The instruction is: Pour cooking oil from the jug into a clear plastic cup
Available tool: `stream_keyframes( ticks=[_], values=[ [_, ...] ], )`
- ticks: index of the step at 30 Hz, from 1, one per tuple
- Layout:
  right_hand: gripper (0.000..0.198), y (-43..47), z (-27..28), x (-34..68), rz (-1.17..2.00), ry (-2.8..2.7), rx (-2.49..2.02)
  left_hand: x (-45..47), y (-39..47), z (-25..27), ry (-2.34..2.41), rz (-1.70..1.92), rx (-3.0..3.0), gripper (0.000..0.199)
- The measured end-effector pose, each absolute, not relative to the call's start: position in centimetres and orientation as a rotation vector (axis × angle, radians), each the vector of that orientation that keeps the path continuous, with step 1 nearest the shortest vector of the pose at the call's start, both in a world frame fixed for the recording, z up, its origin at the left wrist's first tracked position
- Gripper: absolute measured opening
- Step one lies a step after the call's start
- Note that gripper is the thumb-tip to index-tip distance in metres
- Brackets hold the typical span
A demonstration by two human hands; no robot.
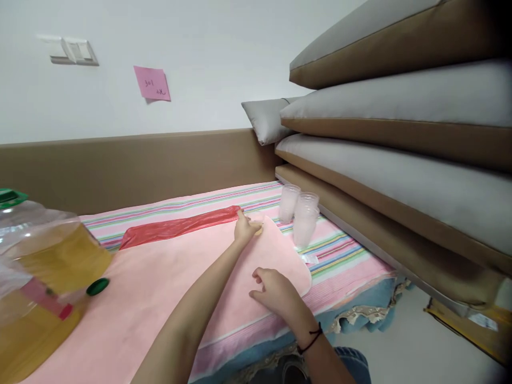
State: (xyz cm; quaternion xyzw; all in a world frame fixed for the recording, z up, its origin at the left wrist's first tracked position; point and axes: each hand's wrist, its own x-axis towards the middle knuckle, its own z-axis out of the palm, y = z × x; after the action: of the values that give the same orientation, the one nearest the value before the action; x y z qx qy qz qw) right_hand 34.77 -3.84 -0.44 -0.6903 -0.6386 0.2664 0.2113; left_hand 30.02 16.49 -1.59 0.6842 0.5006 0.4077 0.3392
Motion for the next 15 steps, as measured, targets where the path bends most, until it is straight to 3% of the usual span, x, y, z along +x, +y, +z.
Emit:
stream_keyframes(
  ticks=[15],
  values=[
    [0.047, -3.7, 1.0, 34.2, 0.842, -1.737, -1.992, 34.6, 22.8, -2.9, 1.3, 1.075, 1.737, 0.091]
  ],
)
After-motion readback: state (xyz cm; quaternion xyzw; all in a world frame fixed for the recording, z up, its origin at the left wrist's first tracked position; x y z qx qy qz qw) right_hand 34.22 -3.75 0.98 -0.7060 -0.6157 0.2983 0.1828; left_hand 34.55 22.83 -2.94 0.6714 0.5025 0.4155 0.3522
